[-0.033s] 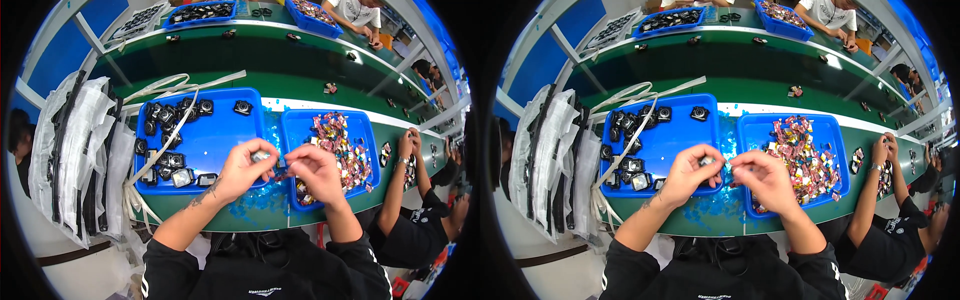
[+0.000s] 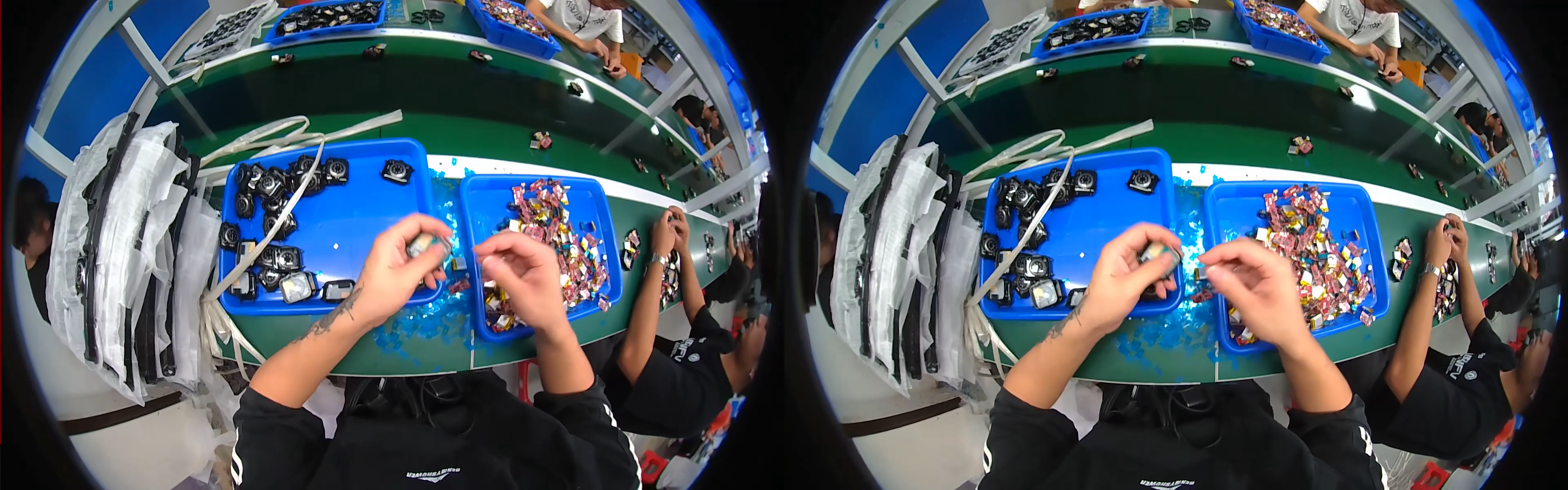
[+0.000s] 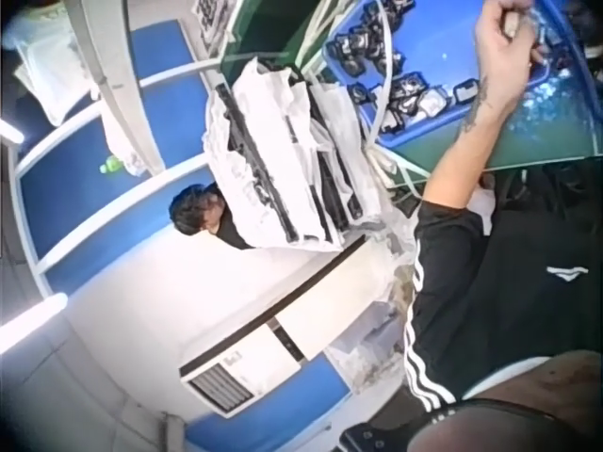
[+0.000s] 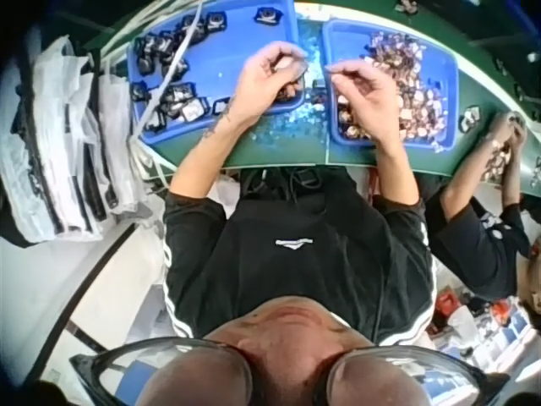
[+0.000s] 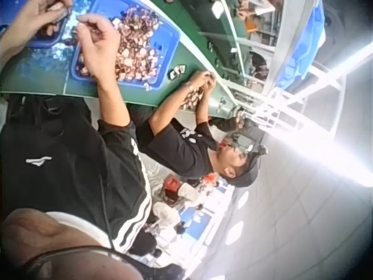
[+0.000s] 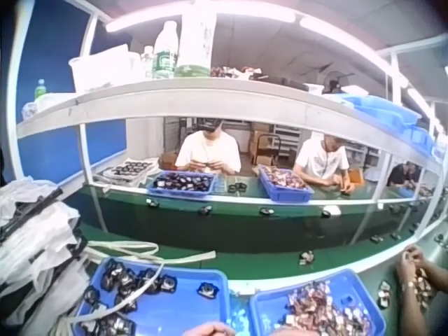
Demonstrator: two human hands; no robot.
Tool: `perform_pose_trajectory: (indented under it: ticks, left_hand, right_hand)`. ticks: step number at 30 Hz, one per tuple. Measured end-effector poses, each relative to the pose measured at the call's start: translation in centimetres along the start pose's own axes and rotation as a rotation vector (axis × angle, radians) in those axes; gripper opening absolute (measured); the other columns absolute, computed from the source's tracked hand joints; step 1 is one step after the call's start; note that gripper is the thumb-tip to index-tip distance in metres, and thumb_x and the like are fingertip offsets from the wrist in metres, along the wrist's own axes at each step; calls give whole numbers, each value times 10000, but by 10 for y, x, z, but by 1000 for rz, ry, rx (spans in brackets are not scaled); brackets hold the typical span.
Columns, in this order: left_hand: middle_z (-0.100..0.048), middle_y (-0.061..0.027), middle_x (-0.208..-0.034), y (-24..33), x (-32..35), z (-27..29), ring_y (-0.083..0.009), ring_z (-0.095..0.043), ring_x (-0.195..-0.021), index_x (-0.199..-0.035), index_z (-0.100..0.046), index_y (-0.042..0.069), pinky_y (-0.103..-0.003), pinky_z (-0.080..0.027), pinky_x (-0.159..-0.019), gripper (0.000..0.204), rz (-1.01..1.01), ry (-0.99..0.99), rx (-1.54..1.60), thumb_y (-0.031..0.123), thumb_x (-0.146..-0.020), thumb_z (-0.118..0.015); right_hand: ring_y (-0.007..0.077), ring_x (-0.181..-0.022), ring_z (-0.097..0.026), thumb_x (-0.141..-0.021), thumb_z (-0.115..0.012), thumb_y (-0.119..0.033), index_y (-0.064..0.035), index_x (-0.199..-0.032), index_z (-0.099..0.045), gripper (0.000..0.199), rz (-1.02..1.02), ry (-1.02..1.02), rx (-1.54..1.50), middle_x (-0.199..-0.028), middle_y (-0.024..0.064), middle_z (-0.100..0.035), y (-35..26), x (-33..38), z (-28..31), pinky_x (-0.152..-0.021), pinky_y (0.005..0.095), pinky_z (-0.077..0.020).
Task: The worker is assembling small electronic components, possibly smartwatches or portable modules, on a production assembly line.
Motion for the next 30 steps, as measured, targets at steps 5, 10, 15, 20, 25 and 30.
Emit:
perform_pose_trajectory:
  ticks: [5,10,15,20,25,30]
  left_hand:
    - [-653,-185,-1125,5,-6,21,-112,-595,-793,-1118,-426,77,-225,-469,-656,298,-149,154,80,0,-896,-609]
    - [-678,-163,-1110,11,-7,28,-58,-585,-770,-1120,-435,61,-191,-449,-606,319,-176,231,128,-9,-883,-636]
    - [-683,-165,-1096,11,-7,27,-55,-589,-751,-1154,-476,56,-187,-449,-595,294,-126,206,100,12,-902,-620]
    - [-684,-159,-1076,9,-5,30,-102,-626,-757,-1176,-475,47,-198,-474,-600,229,-98,221,164,90,-964,-549]
    - [-637,-137,-1071,13,-2,23,-155,-628,-751,-1208,-456,55,-231,-490,-582,236,-3,274,245,136,-990,-496]
    - [-605,-84,-1039,12,-6,26,-132,-612,-795,-1141,-590,39,-217,-490,-603,200,-100,125,47,101,-958,-541]
  right_hand:
    - [190,-781,-626,-785,-696,39,-32,-933,-690,164,216,-41,624,-850,83,-633,-36,0,1,-675,276,-494]
    - [276,-881,-577,-737,-744,-68,-47,-893,-675,172,359,-274,1016,-898,78,-586,-26,2,-29,-760,381,-462]
    - [254,-925,-533,-753,-721,-129,-44,-853,-644,153,334,-350,1297,-931,81,-549,-9,2,-38,-799,374,-422]
    - [260,-928,-534,-753,-725,-164,-46,-844,-643,170,294,-309,1321,-929,82,-546,-8,3,-38,-803,394,-420]
    - [263,-934,-529,-738,-739,-157,-50,-834,-639,175,296,-301,1367,-938,78,-538,-7,1,-38,-804,389,-418]
    - [210,-780,-582,-733,-764,-32,-29,-830,-621,173,201,-229,883,-825,55,-595,-36,3,-11,-711,327,-467]
Point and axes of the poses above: each hand's wrist, its own x-axis away from the middle knuckle, its own z-axis out of the back of the hand, y = z × x, the point moved 6 cm from there along -x, towards the middle knuckle
